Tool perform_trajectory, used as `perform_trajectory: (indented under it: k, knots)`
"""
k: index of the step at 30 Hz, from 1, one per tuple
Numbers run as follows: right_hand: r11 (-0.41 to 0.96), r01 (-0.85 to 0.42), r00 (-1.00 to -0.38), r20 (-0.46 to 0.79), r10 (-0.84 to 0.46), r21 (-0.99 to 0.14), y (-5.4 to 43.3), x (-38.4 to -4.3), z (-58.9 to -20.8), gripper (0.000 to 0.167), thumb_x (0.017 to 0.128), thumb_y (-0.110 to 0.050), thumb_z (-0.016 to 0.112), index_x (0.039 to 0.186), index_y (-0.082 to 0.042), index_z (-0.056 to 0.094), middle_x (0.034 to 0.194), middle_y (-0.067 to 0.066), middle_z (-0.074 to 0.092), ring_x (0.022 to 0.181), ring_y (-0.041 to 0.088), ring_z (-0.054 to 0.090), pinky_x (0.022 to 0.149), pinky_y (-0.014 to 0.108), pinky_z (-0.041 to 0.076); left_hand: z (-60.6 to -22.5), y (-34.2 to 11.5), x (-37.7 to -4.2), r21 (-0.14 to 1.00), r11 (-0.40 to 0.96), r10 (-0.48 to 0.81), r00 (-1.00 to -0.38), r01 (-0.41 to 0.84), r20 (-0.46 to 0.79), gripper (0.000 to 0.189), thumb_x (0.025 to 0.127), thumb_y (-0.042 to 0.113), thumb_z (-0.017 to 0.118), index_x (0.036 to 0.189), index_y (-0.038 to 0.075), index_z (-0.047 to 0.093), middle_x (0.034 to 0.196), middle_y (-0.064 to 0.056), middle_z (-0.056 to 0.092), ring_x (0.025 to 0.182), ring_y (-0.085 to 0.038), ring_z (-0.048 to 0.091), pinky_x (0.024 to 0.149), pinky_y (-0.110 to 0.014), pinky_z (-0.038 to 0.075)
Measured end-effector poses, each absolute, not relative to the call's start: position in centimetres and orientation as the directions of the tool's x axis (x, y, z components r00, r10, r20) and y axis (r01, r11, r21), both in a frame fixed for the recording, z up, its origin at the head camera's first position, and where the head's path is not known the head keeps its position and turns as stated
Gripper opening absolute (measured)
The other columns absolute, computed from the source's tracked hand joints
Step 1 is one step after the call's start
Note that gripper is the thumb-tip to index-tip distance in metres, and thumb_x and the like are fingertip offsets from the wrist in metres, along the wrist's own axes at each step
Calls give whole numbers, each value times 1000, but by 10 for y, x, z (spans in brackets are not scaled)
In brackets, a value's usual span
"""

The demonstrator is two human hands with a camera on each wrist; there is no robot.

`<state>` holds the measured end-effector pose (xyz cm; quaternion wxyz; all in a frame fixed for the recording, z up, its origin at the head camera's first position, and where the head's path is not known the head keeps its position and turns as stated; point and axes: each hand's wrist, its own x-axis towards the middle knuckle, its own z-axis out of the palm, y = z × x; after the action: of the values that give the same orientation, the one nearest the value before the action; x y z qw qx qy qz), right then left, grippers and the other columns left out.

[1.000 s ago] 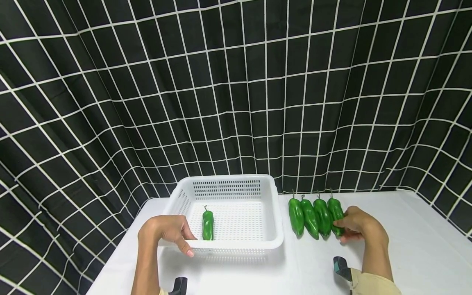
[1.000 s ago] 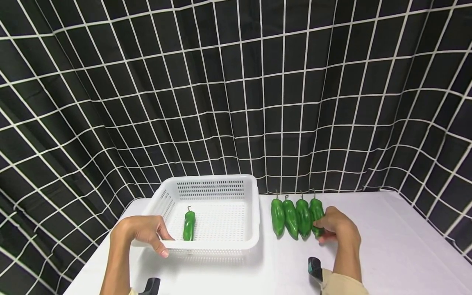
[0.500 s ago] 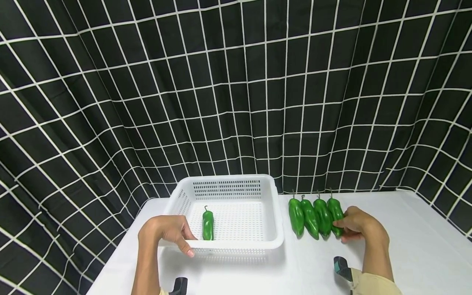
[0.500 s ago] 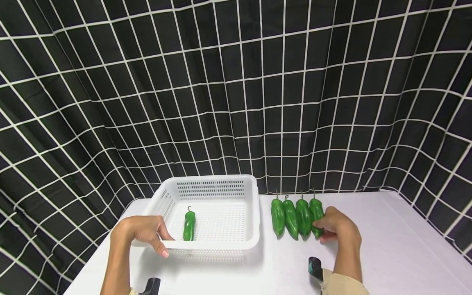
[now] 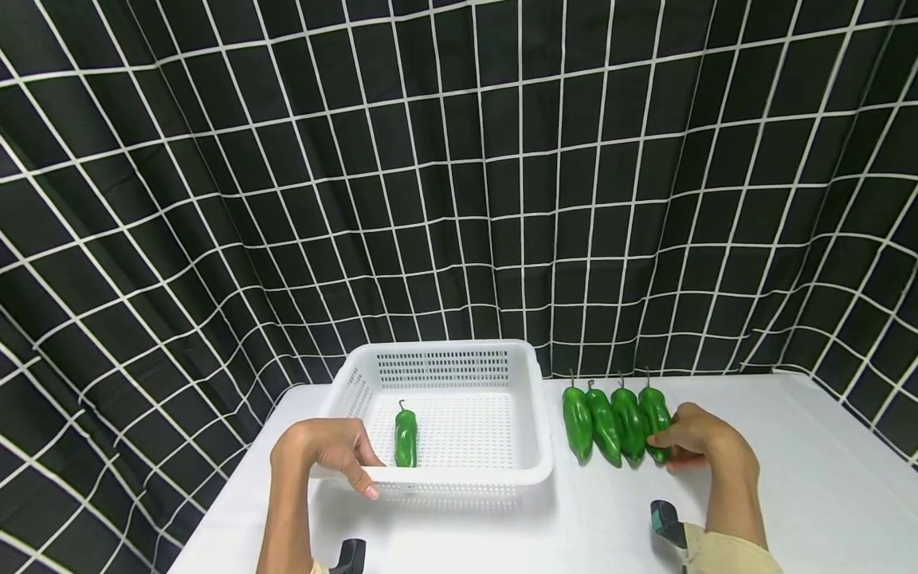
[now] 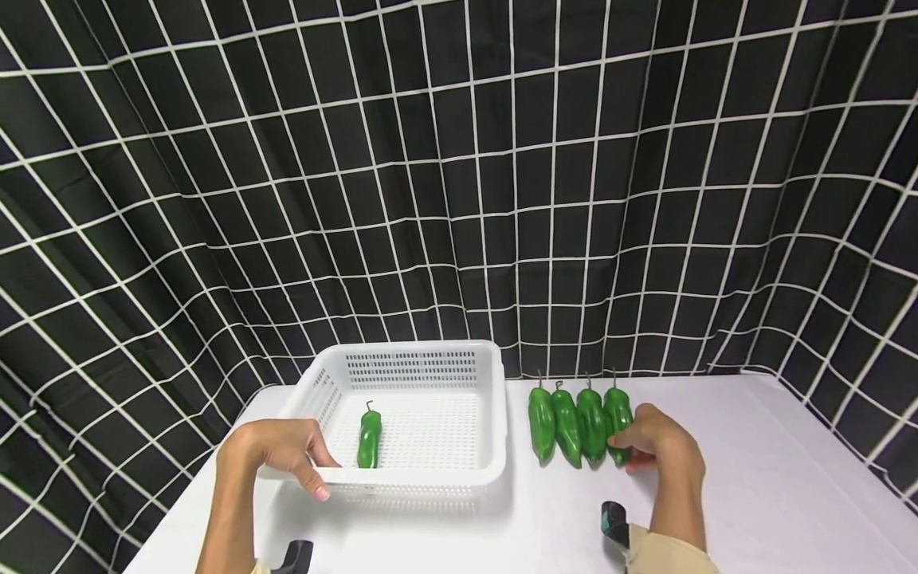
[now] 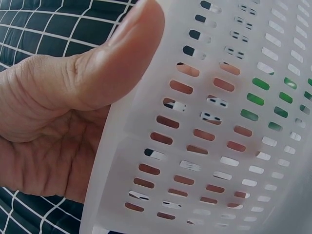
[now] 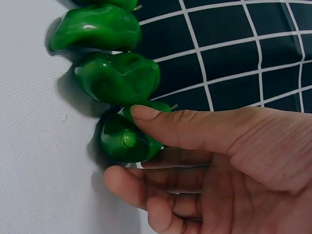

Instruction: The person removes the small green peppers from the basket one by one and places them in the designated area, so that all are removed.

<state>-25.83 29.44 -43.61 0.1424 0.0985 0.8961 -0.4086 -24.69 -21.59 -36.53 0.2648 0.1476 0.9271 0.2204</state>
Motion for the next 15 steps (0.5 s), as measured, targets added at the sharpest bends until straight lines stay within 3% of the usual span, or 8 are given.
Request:
perform_trajectory:
  k: [9,15]
  knots:
    - [700,293,-944,-313,104,-651,295,-254,-432,41,87,-21,74,104,13,57,81,16,68,74,23,67,67,33,52,-366,-217,-247,482,860,396,-815,167,-423,25,70,10,93,94,13,85,87,0,83,84,-8,64,86,-29,50]
    - [740,293,-944,-306,124,-605,289,-249,-420,47,89,-25,74,109,10,51,82,16,60,73,24,62,67,35,47,-366,-217,-247,477,863,394,-814,168,-427,26,71,11,93,96,13,85,88,1,83,85,-8,66,89,-31,52]
